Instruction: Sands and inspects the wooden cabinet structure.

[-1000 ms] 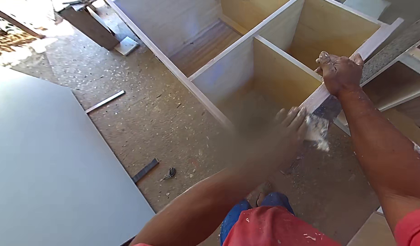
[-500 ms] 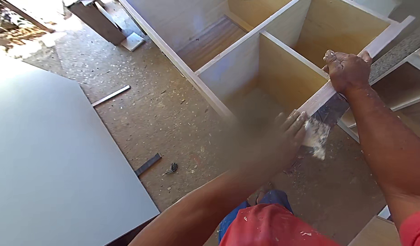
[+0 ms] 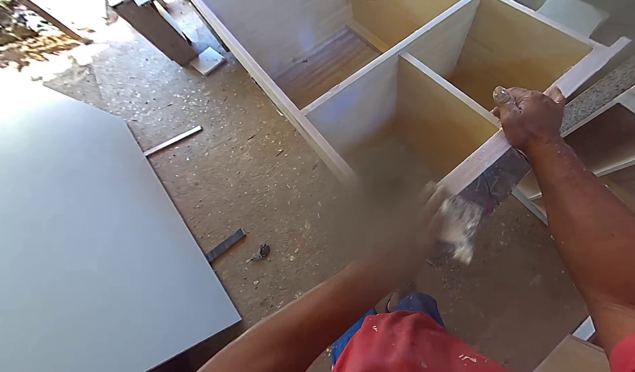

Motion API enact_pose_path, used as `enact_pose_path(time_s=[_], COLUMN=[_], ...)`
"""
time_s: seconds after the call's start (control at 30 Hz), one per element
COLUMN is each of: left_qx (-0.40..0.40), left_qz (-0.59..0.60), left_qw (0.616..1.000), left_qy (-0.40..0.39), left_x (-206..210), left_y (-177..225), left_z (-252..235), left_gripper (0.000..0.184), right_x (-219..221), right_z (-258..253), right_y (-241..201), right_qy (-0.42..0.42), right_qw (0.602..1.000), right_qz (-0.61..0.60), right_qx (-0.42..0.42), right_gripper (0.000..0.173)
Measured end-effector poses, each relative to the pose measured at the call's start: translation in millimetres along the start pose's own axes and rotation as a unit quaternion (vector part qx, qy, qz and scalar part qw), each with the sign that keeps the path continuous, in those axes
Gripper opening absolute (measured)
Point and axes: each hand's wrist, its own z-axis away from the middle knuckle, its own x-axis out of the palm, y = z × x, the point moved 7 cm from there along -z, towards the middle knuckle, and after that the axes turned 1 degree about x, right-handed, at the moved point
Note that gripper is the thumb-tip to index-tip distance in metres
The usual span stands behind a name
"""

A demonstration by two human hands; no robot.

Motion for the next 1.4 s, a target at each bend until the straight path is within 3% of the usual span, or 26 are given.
enact_pose_path(time_s=[0.07,0.13,0.27,0.37,0.57,0.67,0.8,0.87,0.97,1.03,1.1,1.17,1.27,1.33,1.4], left_qx=[-0.026,-0.031,-0.011,-0.003,0.000,0.013,0.020,0.025,0.007,0.001,0.009,0.021,0.030,0.027,0.014], left_qz=[-0.006,-0.023,-0.006,0.019,-0.005,-0.010,0.009,0.017,0.001,-0.018,-0.017,-0.016,0.004,0.016,0.019], left_qw=[1.000,0.999,1.000,0.999,1.000,1.000,0.999,0.999,1.000,1.000,0.999,0.999,0.999,0.999,1.000], left_qy=[0.013,0.006,-0.004,-0.038,-0.020,-0.026,-0.037,-0.028,-0.019,-0.018,-0.028,-0.025,-0.035,-0.028,-0.002], left_x=[-9.8,-18.1,-11.9,0.0,-7.8,-5.1,7.8,5.0,-2.9,-13.0,-11.8,-3.6,5.6,4.8,0.5], left_y=[-9.5,-11.8,-2.8,1.9,-6.3,-0.4,11.2,10.4,0.3,-1.4,3.8,10.2,16.9,14.4,6.4], left_z=[61.5,82.6,8.3,-49.2,46.3,-6.8,-101.6,-75.0,23.7,51.5,27.2,-29.9,-92.6,-67.9,-4.5], left_gripper=[0.041,0.044,0.037,0.044,0.049,0.038,0.044,0.044,0.040,0.045,0.041,0.036,0.041,0.043,0.040], right_x=[2.0,3.9,4.7,4.8,2.9,4.3,2.2,1.7,3.7,5.6,5.4,3.6,1.5,1.1,-0.1], right_z=[-0.4,-2.7,-3.8,0.2,2.5,-0.8,-2.7,-0.9,0.2,-2.2,-1.6,-3.2,-3.3,-0.7,1.8], right_y=[-1.2,-2.0,-0.6,0.3,-3.6,-1.8,4.4,3.7,1.3,-0.1,1.7,2.3,4.5,3.0,-1.0], right_qy=[0.004,0.000,0.006,0.000,0.008,0.018,0.016,0.017,0.021,0.028,0.033,0.034,0.021,0.018,0.025], right_qw=[1.000,1.000,1.000,1.000,1.000,1.000,1.000,1.000,1.000,0.999,0.999,0.999,0.999,1.000,1.000], right_qz=[-0.004,0.002,0.011,0.013,0.007,-0.006,-0.021,-0.020,-0.020,-0.022,-0.021,-0.025,-0.022,-0.016,-0.012], right_qx=[0.004,0.017,0.027,0.012,0.008,0.016,0.016,0.005,0.002,0.011,0.020,0.021,0.008,-0.004,-0.014], right_gripper=[0.071,0.073,0.074,0.074,0.073,0.073,0.074,0.074,0.074,0.073,0.072,0.072,0.074,0.072,0.070])
